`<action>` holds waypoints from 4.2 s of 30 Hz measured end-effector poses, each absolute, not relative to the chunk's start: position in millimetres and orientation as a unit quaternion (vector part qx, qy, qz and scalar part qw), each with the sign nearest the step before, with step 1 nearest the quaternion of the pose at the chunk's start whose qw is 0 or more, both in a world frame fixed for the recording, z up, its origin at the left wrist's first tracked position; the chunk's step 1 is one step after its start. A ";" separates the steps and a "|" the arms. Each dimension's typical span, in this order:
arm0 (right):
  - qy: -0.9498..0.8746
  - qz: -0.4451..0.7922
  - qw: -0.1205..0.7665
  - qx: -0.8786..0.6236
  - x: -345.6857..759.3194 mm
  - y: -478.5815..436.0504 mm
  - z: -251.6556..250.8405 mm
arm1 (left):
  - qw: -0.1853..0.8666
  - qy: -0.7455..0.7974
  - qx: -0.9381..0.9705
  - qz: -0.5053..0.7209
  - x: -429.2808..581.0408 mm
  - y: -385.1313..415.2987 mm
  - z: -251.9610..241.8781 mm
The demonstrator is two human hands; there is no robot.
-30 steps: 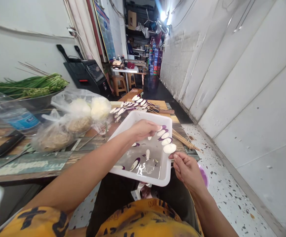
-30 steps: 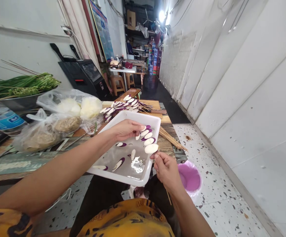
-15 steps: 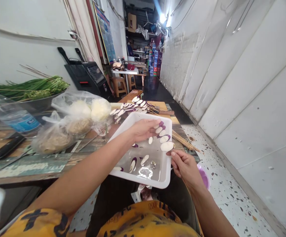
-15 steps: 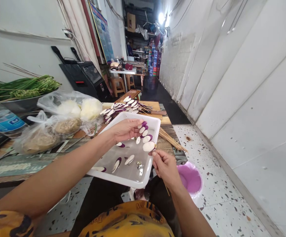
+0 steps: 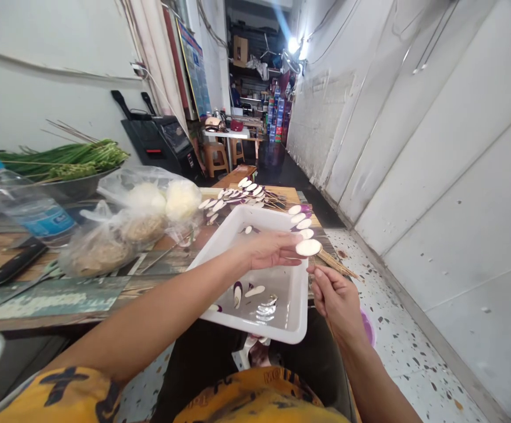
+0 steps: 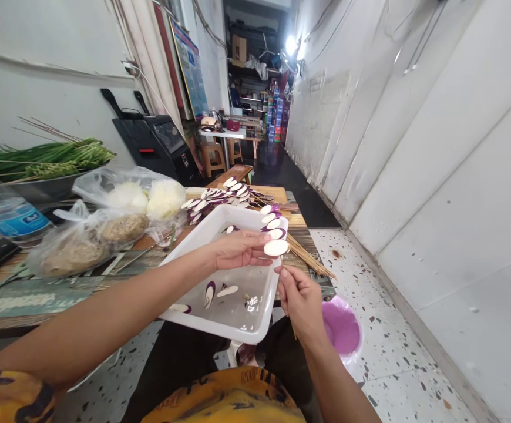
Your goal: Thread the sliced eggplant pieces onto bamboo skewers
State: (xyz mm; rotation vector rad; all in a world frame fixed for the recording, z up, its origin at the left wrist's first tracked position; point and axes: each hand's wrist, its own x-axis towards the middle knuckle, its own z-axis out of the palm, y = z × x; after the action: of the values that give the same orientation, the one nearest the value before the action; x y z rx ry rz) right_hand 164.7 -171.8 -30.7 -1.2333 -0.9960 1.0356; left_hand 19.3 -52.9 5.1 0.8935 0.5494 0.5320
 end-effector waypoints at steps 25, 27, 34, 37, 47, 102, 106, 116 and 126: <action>-0.549 0.395 0.561 -0.477 130.9 -124.2 22.5 | 0.771 0.220 0.393 0.451 -1.5 -43.9 38.3; -0.553 0.410 0.550 -0.473 129.0 -126.1 21.4 | 0.762 0.213 0.388 0.473 -2.5 -42.6 37.1; -0.543 0.415 0.561 -0.467 129.4 -123.7 12.7 | 0.776 0.252 0.386 0.431 2.0 -44.2 31.9; -0.540 0.431 0.559 -0.458 130.8 -125.3 10.8 | 0.774 0.238 0.373 0.452 2.3 -42.8 32.0; -0.521 0.462 0.556 -0.454 132.5 -130.2 -1.9 | 0.749 0.263 0.357 0.492 9.5 -50.5 32.7; -0.487 0.466 0.573 -0.466 159.5 -152.5 -7.3 | 0.292 0.533 0.771 0.193 -56.3 -12.7 28.7; -0.482 0.469 0.573 -0.468 160.3 -156.7 -7.4 | 0.269 0.539 0.792 0.096 -59.3 -5.0 -0.9; -0.489 0.470 0.561 -0.474 157.7 -157.9 -8.9 | 0.339 0.507 0.789 -0.077 -64.6 -25.1 -27.0; -0.488 0.476 0.554 -0.478 154.7 -156.2 -9.1 | 0.441 0.495 0.737 -0.135 -63.2 -30.6 -44.0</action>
State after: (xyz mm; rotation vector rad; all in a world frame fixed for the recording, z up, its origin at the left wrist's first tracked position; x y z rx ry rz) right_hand 154.7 -156.2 -9.1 -1.1295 -1.1542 1.1241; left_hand -63.2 -30.6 -44.0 1.8286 1.2286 -0.3355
